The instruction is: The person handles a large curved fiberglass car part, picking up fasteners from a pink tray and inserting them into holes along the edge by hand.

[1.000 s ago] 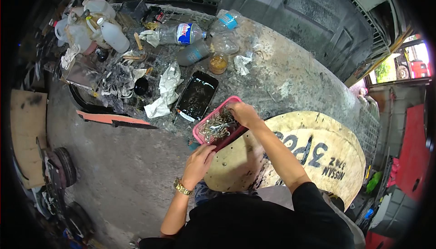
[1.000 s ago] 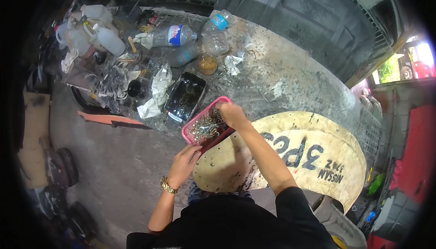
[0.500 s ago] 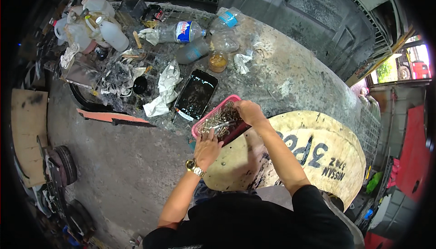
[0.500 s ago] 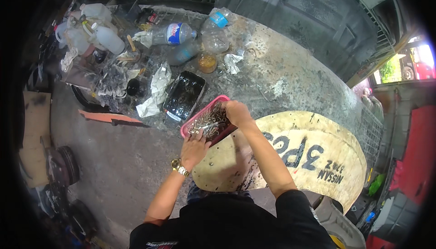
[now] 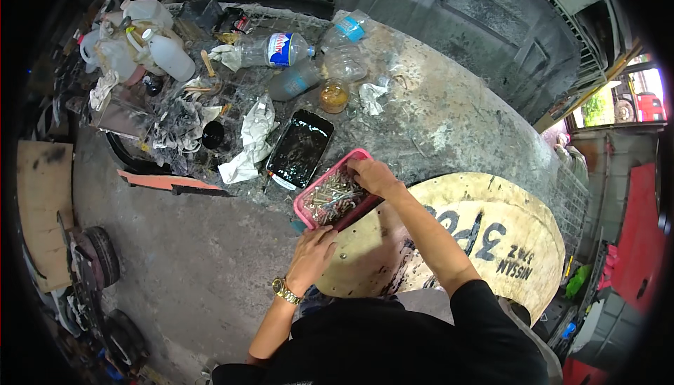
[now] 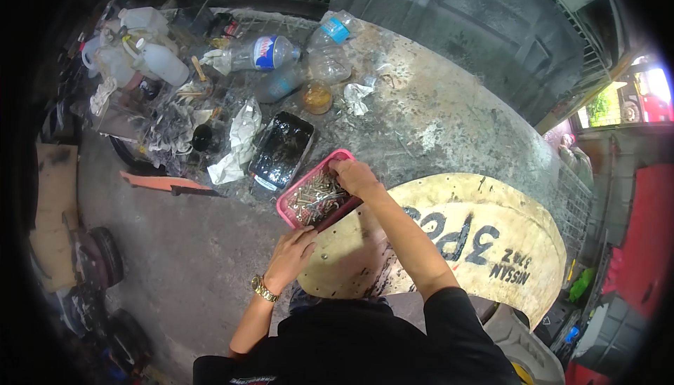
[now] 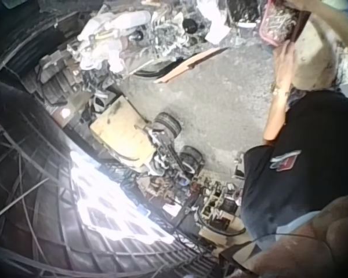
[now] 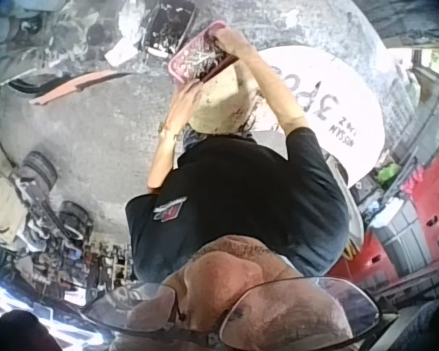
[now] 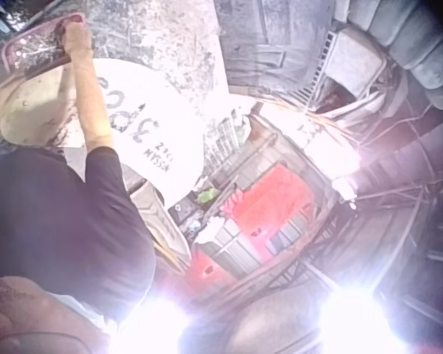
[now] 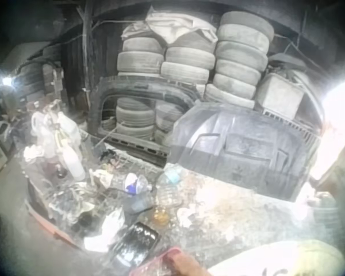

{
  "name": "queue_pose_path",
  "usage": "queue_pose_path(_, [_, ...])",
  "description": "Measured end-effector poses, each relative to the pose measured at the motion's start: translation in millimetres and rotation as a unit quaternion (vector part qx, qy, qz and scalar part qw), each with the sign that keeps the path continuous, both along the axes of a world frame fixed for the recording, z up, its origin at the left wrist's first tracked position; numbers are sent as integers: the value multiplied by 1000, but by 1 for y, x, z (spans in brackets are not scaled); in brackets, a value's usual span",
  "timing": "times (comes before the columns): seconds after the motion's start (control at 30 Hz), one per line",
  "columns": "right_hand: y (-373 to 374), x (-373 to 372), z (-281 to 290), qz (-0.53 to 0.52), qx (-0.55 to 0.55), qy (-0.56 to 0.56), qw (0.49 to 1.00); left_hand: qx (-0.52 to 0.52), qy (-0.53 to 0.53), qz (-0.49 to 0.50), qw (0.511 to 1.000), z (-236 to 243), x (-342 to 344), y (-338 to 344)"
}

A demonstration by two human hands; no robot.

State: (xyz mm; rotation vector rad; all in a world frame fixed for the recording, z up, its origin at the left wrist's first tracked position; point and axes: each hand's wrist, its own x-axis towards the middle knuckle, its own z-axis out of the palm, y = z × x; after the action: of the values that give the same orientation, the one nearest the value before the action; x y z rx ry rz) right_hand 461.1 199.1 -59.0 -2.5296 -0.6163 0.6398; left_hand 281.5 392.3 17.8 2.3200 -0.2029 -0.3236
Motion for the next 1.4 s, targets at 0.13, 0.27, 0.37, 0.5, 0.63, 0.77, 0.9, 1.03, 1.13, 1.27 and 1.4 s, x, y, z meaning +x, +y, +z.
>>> queue_pose_path(0.13, [-10, 3, 6, 24, -13, 86, 996, -7, 8, -7, 1000, 7, -2, 4])
queue_pose_path(0.27, [-13, 6, 4, 3, -34, 72, 997, -36, 9, -10, 999, 2, 0, 6])
queue_pose_path(0.37, [15, 5, 22, -65, -52, 3, 997, -48, 16, -6, 999, 2, 3, 9])
queue_pose_path(0.5, [29, -6, -8, -84, -71, -18, 994, -37, -1, -22, 999, 8, 14, 5])
queue_pose_path(0.63, [24, -6, -10, -130, -3, 28, 991, -27, -22, -16, 999, 11, 15, 5])
queue_pose_path(0.77, [-11, -12, 40, -187, 228, 181, 938, -59, -17, 5, 998, 12, 10, 8])
queue_pose_path(0.9, [-29, -58, 85, -259, 415, 336, 805, -135, -23, 61, 989, 9, 6, -5])
queue_pose_path(1.03, [-17, -108, 97, -281, 470, 377, 747, -206, -17, 131, 970, 23, 20, -32])
queue_pose_path(1.13, [-8, -124, 90, -324, 491, 378, 715, -186, -27, 128, 974, 16, 19, -34])
queue_pose_path(1.27, [-8, -115, 86, -222, 420, 312, 823, -154, -35, 129, 979, 10, 9, -18])
queue_pose_path(1.4, [6, -62, 73, -37, 218, 125, 967, -156, 2, 160, 975, 13, 12, 2])
